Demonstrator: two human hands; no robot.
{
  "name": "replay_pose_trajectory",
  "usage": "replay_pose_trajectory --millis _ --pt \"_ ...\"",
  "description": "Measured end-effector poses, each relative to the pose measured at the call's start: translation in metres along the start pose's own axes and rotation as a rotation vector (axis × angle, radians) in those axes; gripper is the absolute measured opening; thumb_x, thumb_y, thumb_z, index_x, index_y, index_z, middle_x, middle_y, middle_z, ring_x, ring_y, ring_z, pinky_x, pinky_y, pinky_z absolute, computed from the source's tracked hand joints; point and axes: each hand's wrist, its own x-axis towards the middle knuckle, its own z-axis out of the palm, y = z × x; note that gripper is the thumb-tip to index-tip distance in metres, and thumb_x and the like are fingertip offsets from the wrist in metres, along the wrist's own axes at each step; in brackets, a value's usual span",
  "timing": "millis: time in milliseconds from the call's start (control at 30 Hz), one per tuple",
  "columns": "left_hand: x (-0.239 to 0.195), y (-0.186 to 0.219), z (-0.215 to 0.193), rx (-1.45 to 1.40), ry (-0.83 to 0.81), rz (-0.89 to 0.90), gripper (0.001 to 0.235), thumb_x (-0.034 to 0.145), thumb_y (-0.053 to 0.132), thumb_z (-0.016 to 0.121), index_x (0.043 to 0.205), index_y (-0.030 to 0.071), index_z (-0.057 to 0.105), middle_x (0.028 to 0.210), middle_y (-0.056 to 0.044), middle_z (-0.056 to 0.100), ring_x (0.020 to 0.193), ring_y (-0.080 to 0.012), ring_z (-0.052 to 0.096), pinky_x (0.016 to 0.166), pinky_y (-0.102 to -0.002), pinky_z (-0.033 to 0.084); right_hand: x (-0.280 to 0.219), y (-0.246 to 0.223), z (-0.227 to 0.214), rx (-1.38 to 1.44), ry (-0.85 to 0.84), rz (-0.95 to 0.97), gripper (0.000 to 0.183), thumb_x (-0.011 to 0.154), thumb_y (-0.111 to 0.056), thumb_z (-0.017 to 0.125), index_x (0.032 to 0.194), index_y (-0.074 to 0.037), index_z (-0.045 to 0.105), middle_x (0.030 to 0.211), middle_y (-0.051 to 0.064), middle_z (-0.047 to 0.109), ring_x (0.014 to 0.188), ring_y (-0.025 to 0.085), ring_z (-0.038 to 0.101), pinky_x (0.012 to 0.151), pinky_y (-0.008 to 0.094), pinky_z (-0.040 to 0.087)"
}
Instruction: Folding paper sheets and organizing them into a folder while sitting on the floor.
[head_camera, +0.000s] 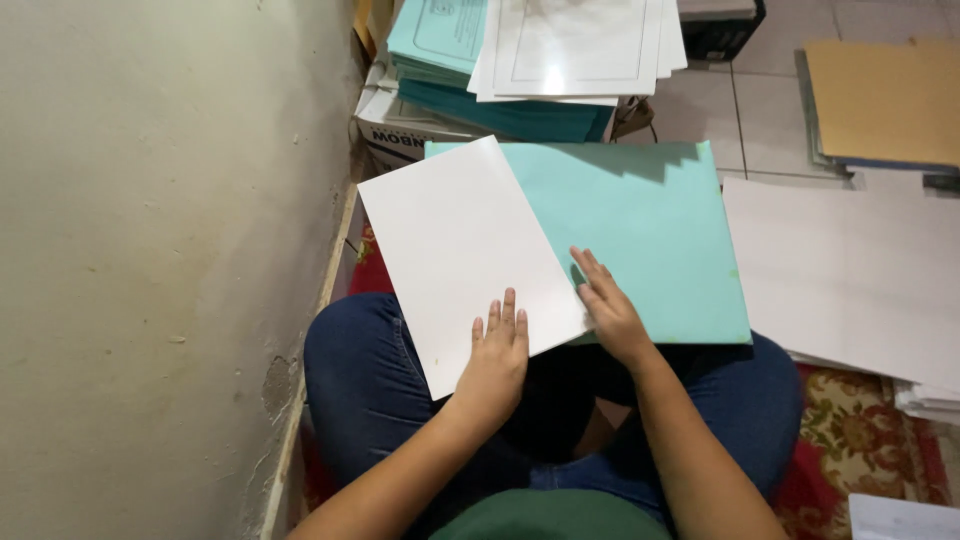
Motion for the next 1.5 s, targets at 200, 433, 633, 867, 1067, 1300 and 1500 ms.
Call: replay_pose_trajectory --millis 200,433,633,867,1067,1300,1500 --pt "0.011 -0.007 -0.102 -0.417 0.419 0.078 0.056 0.089 -0.014 0.049 0.145 -0.012 0.044 0.157 -0.035 0.037 0.131 -0.0485 0.055 0.091 -0.044 0.057 0.001 -0.001 -0.014 0.593 0.093 0.101 0.047 0.105 -0.007 0.038 0.151 -0.001 0.048 0.153 0.018 0.053 0.148 0.028 0.042 0.123 0.05 0.029" --pt "-0.01 -0.008 -0.055 -1.223 0.662 -0.527 0.026 0.102 0.017 0.049 0.098 -0.003 0.065 0.091 -0.019 0.069 0.079 -0.0429 0.067 0.066 -0.044 0.059 -0.023 -0.042 -0.001 0.37 -0.028 0.177 0.044 0.101 -0.008 0.05 0.144 -0.004 0.059 0.145 0.015 0.063 0.14 0.026 0.053 0.117 0.05 0.038" --pt "-0.027 0.017 -0.007 -1.785 0.11 -0.902 0.051 0.103 0.032 0.053 0.074 -0.008 0.067 0.052 -0.022 0.064 0.035 -0.0197 0.054 0.031 -0.026 0.041 -0.087 -0.037 0.021 0.344 -0.131 0.457 0.063 0.086 -0.015 0.069 0.147 -0.008 0.052 0.147 0.012 0.061 0.091 0.034 0.069 0.071 0.042 0.056" --pt "-0.032 0.032 0.007 -1.775 -0.087 -0.811 0.051 0.103 0.031 0.053 0.085 -0.012 0.073 0.072 -0.019 0.073 0.047 -0.0159 0.061 0.037 -0.024 0.043 -0.121 -0.037 0.045 0.306 0.001 0.676 0.049 0.097 -0.041 0.054 0.084 0.002 0.072 0.059 0.017 0.066 0.042 0.027 0.063 0.045 0.03 0.047" --pt "-0.041 0.028 -0.016 -1.343 -0.295 -0.57 0.048 0.104 0.041 0.055 0.07 0.009 0.069 0.055 -0.002 0.06 0.049 -0.0096 0.055 0.054 -0.024 0.041 -0.134 -0.076 0.038 0.073 0.202 0.652 0.063 0.099 -0.034 0.051 0.055 -0.001 0.081 0.07 0.008 0.086 0.08 0.019 0.08 0.093 0.028 0.054" --pt "0.031 -0.002 -0.058 -1.09 -0.085 -0.093 0.029 0.093 0.037 0.073 0.089 0.008 0.071 0.068 -0.014 0.07 0.068 -0.0296 0.069 0.063 -0.04 0.053 -0.055 -0.112 0.023 0.087 0.419 0.362 0.045 0.103 -0.029 0.06 0.087 0.009 0.077 0.082 0.033 0.073 0.077 0.034 0.07 0.079 0.05 0.052" --pt "0.103 -0.046 -0.03 -0.698 0.031 -0.028 0.023 0.098 0.025 0.062 0.112 0.009 0.071 0.072 -0.015 0.071 0.073 -0.0374 0.069 0.067 -0.046 0.056 0.11 -0.003 -0.015 0.825 0.311 -0.053 0.021 0.11 -0.012 0.045 0.108 0.006 0.057 0.093 0.022 0.072 0.078 0.028 0.074 0.071 0.034 0.062"
